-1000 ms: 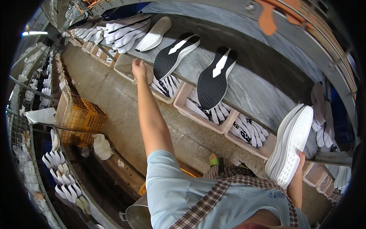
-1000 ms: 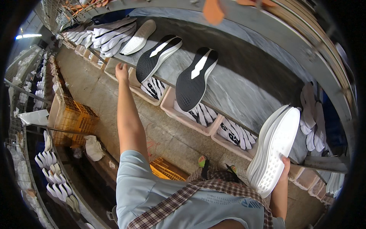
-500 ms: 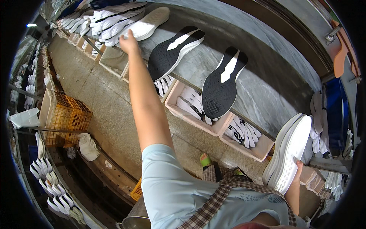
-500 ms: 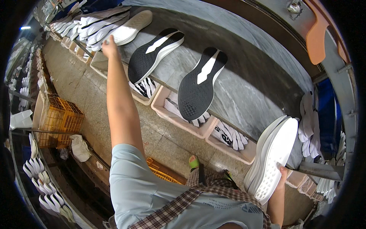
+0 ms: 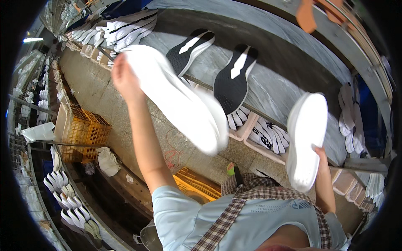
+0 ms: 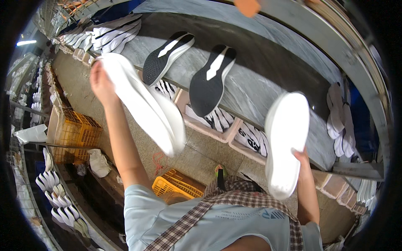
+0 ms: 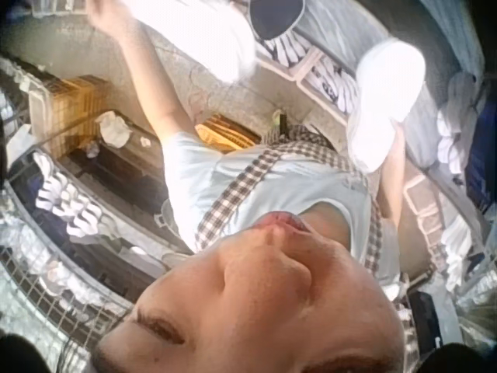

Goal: The person picks up white slip-on shoes from a shelf, turns them over, and uses a steam iron to press the black rubber soles. They repeatedly iron the sole surface and then place the shoes back on the shelf.

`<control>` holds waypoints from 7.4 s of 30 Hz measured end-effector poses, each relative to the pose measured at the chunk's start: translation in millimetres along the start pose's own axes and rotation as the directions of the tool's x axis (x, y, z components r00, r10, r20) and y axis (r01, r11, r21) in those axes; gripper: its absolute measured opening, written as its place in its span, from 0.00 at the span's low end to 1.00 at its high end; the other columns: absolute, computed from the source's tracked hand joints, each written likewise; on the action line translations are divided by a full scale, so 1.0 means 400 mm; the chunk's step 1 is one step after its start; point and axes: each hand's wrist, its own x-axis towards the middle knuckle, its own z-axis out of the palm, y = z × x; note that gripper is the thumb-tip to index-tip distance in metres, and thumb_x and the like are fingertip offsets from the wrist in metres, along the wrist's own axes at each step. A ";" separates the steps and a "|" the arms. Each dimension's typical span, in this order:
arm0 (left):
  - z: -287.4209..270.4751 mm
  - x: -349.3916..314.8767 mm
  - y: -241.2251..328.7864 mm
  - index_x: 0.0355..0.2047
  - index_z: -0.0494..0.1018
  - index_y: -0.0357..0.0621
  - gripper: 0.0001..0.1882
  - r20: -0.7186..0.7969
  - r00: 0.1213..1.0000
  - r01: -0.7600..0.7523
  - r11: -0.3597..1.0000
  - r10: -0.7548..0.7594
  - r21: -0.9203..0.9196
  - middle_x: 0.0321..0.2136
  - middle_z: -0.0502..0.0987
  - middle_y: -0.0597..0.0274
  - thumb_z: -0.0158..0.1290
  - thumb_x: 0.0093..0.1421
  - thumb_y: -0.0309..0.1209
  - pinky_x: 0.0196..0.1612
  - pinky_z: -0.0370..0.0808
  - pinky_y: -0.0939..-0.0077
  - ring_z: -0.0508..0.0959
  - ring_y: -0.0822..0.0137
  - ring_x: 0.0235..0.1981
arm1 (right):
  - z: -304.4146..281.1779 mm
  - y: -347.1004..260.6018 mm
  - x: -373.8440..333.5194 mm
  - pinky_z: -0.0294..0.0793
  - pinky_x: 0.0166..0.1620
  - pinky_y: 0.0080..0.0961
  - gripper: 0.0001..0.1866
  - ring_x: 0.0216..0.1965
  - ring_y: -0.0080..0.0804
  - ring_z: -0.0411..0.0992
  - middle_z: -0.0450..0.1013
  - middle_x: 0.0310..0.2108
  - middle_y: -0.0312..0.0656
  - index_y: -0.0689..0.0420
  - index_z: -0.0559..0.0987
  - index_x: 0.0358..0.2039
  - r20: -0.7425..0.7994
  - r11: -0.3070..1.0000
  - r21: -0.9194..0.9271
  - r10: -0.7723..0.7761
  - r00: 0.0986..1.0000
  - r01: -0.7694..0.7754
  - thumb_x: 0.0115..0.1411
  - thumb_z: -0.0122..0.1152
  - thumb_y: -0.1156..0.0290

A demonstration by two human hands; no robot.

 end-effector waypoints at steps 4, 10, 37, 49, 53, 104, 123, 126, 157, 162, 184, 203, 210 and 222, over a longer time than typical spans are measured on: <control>0.155 -0.307 -0.012 0.39 0.75 0.40 0.10 0.565 0.818 0.206 0.972 -0.109 -0.111 0.37 0.77 0.59 0.46 0.59 0.21 0.44 0.74 0.76 0.76 0.67 0.38 | 0.096 -0.010 0.013 0.72 0.51 0.34 0.45 0.52 0.42 0.67 0.59 0.56 0.55 0.58 0.45 0.64 0.182 0.994 -0.103 -0.024 0.983 0.043 0.48 0.55 0.71; 0.378 -0.647 0.005 0.38 0.75 0.40 0.09 0.752 0.659 -0.048 0.995 -0.034 0.087 0.42 0.74 0.56 0.48 0.57 0.22 0.50 0.67 0.70 0.71 0.58 0.47 | 0.093 0.091 0.033 0.74 0.49 0.33 0.38 0.51 0.38 0.69 0.61 0.56 0.50 0.53 0.47 0.64 0.218 0.993 0.092 0.059 0.974 -0.080 0.54 0.50 0.74; 0.374 -1.348 0.135 0.60 0.54 0.33 0.34 0.994 -0.088 0.972 -0.224 -0.061 0.072 0.56 0.62 0.40 0.37 0.60 0.47 0.59 0.63 0.52 0.64 0.45 0.57 | -0.269 -0.029 -0.435 0.59 0.57 0.42 0.60 0.55 0.58 0.58 0.57 0.56 0.63 0.69 0.47 0.62 0.106 0.228 -0.913 -0.669 0.736 0.339 0.37 0.74 0.54; 0.523 -1.775 0.228 0.58 0.59 0.36 0.27 0.903 -0.377 0.926 -0.081 -0.208 0.368 0.55 0.65 0.49 0.36 0.65 0.44 0.58 0.64 0.60 0.67 0.53 0.55 | -0.605 0.076 -0.714 0.59 0.55 0.43 0.57 0.52 0.55 0.59 0.59 0.53 0.59 0.67 0.54 0.58 -0.324 0.530 -0.827 -0.722 0.611 0.188 0.37 0.72 0.46; 0.547 -1.926 0.224 0.59 0.55 0.32 0.28 0.890 -0.449 0.892 0.022 -0.076 0.452 0.56 0.63 0.46 0.35 0.65 0.41 0.59 0.63 0.61 0.65 0.51 0.56 | -0.741 0.123 -0.796 0.57 0.58 0.42 0.56 0.55 0.55 0.56 0.58 0.54 0.60 0.68 0.52 0.60 -0.432 0.630 -0.755 -0.687 0.584 0.182 0.40 0.71 0.48; 0.898 -3.195 0.602 0.57 0.60 0.39 0.36 -0.075 -0.978 -0.054 0.109 0.195 0.993 0.53 0.66 0.47 0.37 0.55 0.52 0.56 0.66 0.57 0.67 0.50 0.54 | -1.540 0.302 -1.478 0.64 0.52 0.24 0.21 0.51 0.27 0.65 0.70 0.49 0.39 0.59 0.72 0.52 -0.961 0.741 0.016 -0.175 0.215 0.671 0.61 0.53 0.63; 1.030 -3.998 0.843 0.56 0.61 0.38 0.35 -0.222 -0.966 -0.199 0.165 0.133 0.966 0.51 0.68 0.47 0.37 0.55 0.51 0.55 0.67 0.57 0.69 0.51 0.52 | -2.190 0.339 -1.860 0.67 0.42 0.20 0.11 0.43 0.22 0.70 0.73 0.41 0.35 0.55 0.74 0.41 -0.982 0.632 0.043 0.169 -0.083 0.773 0.61 0.53 0.64; 1.075 -4.146 0.911 0.55 0.61 0.38 0.35 -0.278 -0.957 -0.254 0.214 0.088 0.943 0.51 0.68 0.47 0.37 0.55 0.51 0.55 0.67 0.57 0.69 0.51 0.52 | -2.327 0.319 -1.963 0.70 0.40 0.19 0.09 0.41 0.22 0.72 0.73 0.41 0.36 0.55 0.74 0.42 -0.943 0.580 -0.042 0.246 -0.224 0.813 0.62 0.52 0.68; 1.090 -5.087 1.388 0.53 0.64 0.38 0.33 -0.281 -0.954 -0.294 0.489 -0.102 0.821 0.49 0.70 0.48 0.38 0.54 0.50 0.54 0.68 0.57 0.71 0.51 0.50 | -2.862 0.590 -3.260 0.73 0.47 0.48 0.23 0.45 0.46 0.71 0.68 0.48 0.50 0.62 0.66 0.49 -0.411 0.218 -0.745 0.595 -0.691 0.631 0.49 0.47 0.80; 1.062 -5.196 1.449 0.53 0.64 0.38 0.33 -0.372 -0.927 -0.340 0.513 -0.043 0.788 0.48 0.70 0.48 0.38 0.54 0.50 0.53 0.68 0.56 0.71 0.51 0.50 | -2.755 0.464 -2.990 0.72 0.48 0.46 0.26 0.44 0.48 0.70 0.67 0.44 0.55 0.65 0.60 0.56 -0.732 -0.238 -0.670 0.049 -0.680 0.703 0.58 0.47 0.69; 1.091 -5.373 1.533 0.46 0.70 0.37 0.30 -0.538 -0.842 -0.479 0.421 0.026 0.770 0.41 0.75 0.48 0.41 0.49 0.45 0.48 0.71 0.54 0.74 0.49 0.42 | -2.980 0.358 -2.668 0.70 0.18 0.32 0.36 0.17 0.40 0.71 0.72 0.25 0.56 0.66 0.61 0.49 -0.513 -0.324 -0.320 -0.731 -0.451 0.890 0.57 0.47 0.43; 1.113 -5.389 1.495 0.49 0.68 0.37 0.29 -0.588 -0.779 -0.439 0.480 0.219 0.760 0.44 0.73 0.48 0.38 0.54 0.45 0.49 0.72 0.54 0.74 0.50 0.45 | -2.997 0.329 -2.643 0.76 0.25 0.30 0.27 0.22 0.37 0.74 0.72 0.28 0.49 0.66 0.64 0.39 -0.644 -0.504 -0.363 -0.473 -0.602 0.784 0.57 0.54 0.51; 1.107 -5.386 1.487 0.52 0.67 0.41 0.30 -0.603 -0.788 -0.477 0.494 0.126 0.727 0.47 0.72 0.49 0.37 0.54 0.47 0.51 0.70 0.52 0.72 0.50 0.48 | -3.015 0.336 -2.665 0.77 0.40 0.33 0.28 0.34 0.38 0.74 0.71 0.35 0.51 0.68 0.65 0.47 -0.603 -0.572 -0.329 -0.485 -0.634 0.751 0.58 0.56 0.56; 1.108 -5.382 1.497 0.52 0.67 0.41 0.32 -0.614 -0.777 -0.488 0.483 0.140 0.727 0.47 0.72 0.49 0.45 0.48 0.44 0.52 0.70 0.51 0.73 0.48 0.47 | -3.020 0.337 -2.666 0.79 0.41 0.33 0.25 0.35 0.36 0.75 0.71 0.35 0.48 0.68 0.65 0.45 -0.689 -0.638 -0.436 -0.219 -0.691 0.635 0.57 0.59 0.60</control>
